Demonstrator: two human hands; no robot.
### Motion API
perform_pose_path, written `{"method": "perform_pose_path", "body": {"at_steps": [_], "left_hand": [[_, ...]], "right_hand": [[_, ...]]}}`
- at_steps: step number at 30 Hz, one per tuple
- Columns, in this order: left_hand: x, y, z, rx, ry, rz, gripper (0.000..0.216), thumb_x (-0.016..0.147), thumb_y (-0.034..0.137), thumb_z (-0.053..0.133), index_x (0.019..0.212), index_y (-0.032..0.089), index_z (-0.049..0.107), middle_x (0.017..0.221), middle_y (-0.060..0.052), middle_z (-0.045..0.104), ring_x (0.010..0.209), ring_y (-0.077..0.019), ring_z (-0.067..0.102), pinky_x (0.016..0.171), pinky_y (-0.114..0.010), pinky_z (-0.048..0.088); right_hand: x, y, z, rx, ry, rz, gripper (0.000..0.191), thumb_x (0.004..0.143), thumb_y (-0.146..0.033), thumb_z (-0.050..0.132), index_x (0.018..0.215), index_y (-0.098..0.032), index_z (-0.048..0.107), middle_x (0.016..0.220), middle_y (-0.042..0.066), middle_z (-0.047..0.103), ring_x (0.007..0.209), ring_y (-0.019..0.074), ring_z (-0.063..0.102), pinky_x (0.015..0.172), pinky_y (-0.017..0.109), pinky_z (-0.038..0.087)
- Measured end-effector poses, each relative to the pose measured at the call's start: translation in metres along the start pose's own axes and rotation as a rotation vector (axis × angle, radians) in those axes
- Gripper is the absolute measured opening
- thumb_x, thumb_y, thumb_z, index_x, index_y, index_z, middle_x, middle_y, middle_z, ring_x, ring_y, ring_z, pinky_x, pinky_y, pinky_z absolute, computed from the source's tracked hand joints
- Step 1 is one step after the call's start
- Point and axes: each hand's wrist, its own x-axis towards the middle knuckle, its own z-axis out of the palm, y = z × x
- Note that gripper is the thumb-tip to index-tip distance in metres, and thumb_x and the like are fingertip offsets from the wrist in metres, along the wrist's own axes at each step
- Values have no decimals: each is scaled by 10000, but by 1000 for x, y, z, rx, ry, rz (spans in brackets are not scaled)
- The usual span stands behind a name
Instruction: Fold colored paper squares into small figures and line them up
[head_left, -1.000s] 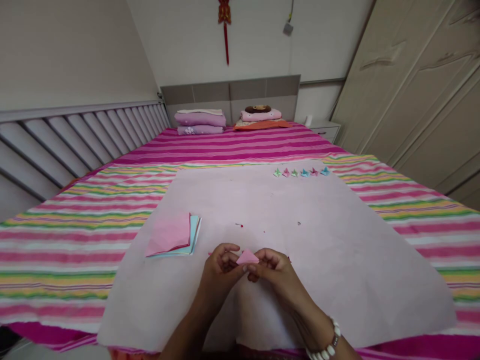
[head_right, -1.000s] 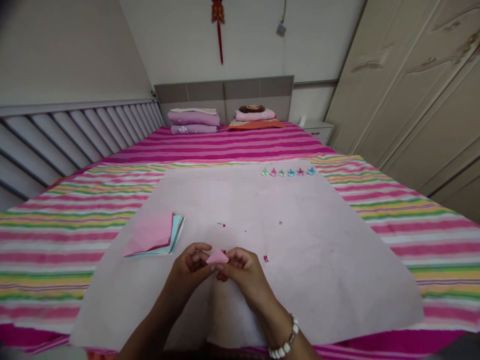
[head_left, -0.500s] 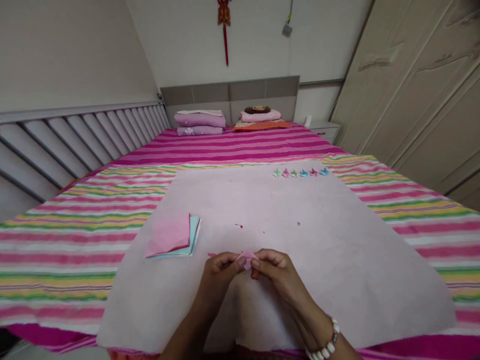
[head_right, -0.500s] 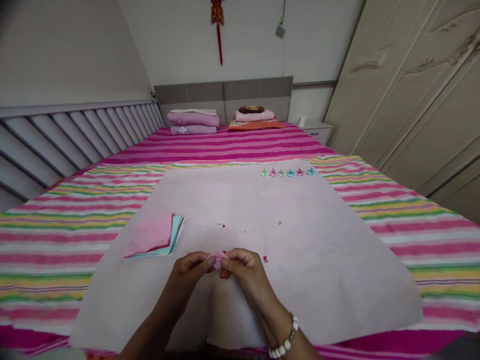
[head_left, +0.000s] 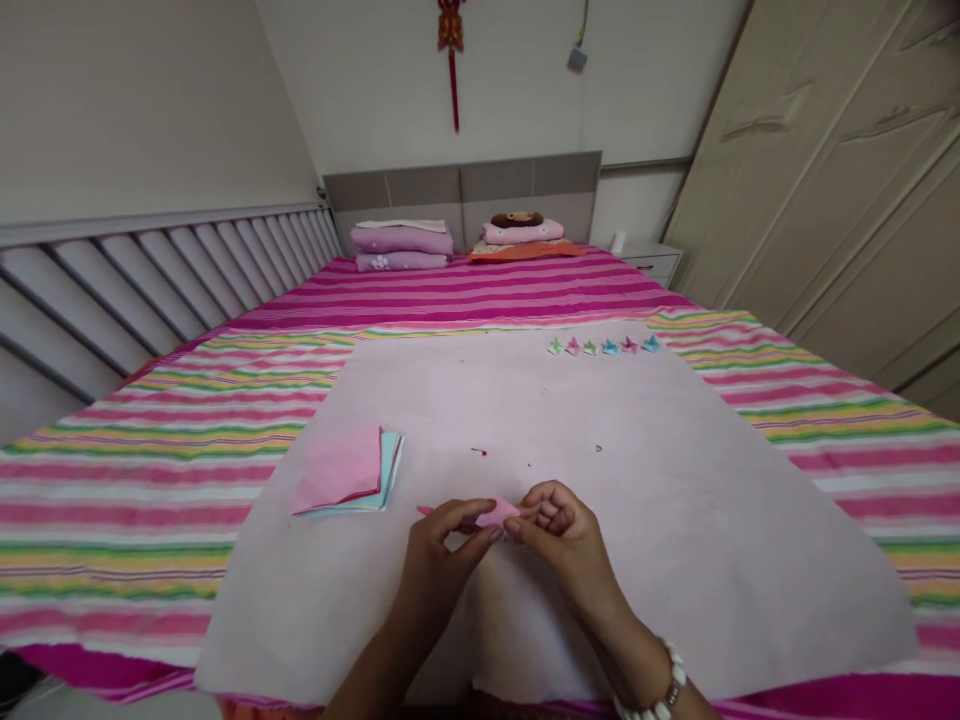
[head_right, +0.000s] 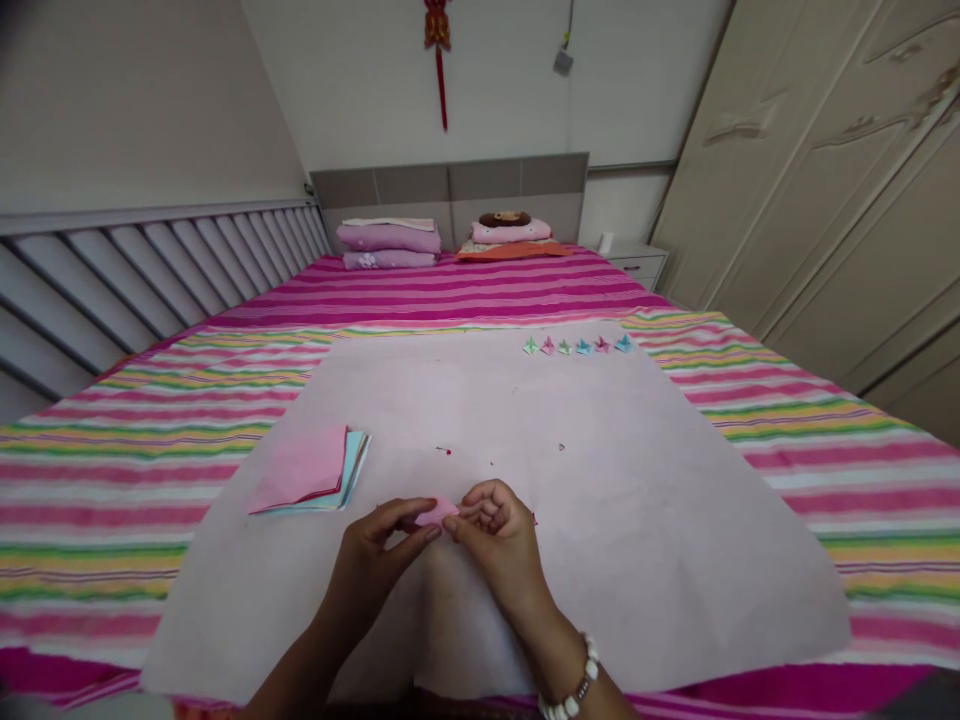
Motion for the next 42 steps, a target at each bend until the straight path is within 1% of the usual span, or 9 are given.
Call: {"method": "perform_pose_path", "body": {"at_steps": [5,14,19,23,26,30,35,39,42], "left_hand": [[-1,-1,1,52,5,25,207,692,179,725,894,214,753,736,-18,715,678,-154,627,653,-254,509],[-3,-3,-1,55,-55,78,135,760,195,669,855,232,757,750,-17,662,703,-138,601,659,-241,484],[-2,-7,0,43,-58,69,136,765,208,664,856,250,755,774,-13,594,720,-135,583,645,-234,481],[-2,-7,0,6,-105,83,121,791,213,634,837,236,743,847,-31,632,819,-161,605,714,-258,483],[-3,-6,-1,8,-134,71,106,803,229,619,784,213,722,791,-26,660,785,-165,611,724,-273,470],[-4,-7,1,-9,-103,-56,105,761,270,664,702,193,703,728,-21,677,736,-171,608,701,-283,457],[0,-11,3,-274,-35,-342,160,616,318,782,615,180,701,647,-12,704,675,-159,619,665,-261,470],[3,-10,-1,-340,-135,-385,156,648,315,765,627,170,713,662,-15,716,701,-143,627,706,-245,466],[3,-13,-2,-349,-143,-401,170,654,323,755,639,159,714,651,-20,710,683,-136,616,691,-241,455]], "right_hand": [[-3,-3,1,-98,37,-67,312,565,-281,858,748,-196,620,660,-9,656,599,135,594,583,254,478],[-3,-2,-3,-259,0,-150,218,684,-206,754,896,-214,704,762,21,710,697,161,641,681,298,520],[1,-1,-5,-337,-79,-227,146,727,-212,719,873,-222,728,757,17,660,662,141,587,630,278,485],[3,-2,-7,-367,-149,-265,85,745,-238,707,823,-211,729,802,33,622,691,148,565,636,281,467],[3,-6,-7,-403,-188,-231,52,770,-243,684,755,-197,704,779,33,617,709,158,570,656,285,455],[2,-9,-7,-422,-213,-224,105,783,-240,665,692,-188,676,738,27,616,725,169,587,690,292,444],[4,-4,-8,-272,-170,-110,111,731,-267,705,666,-187,664,711,10,615,695,152,566,665,272,427],[9,-3,-11,-282,-252,44,158,737,-312,676,674,-168,662,678,6,611,658,141,537,644,268,397],[10,-4,-12,-382,-257,45,187,753,-323,636,656,-163,637,640,-8,573,623,132,491,601,260,359]]}}
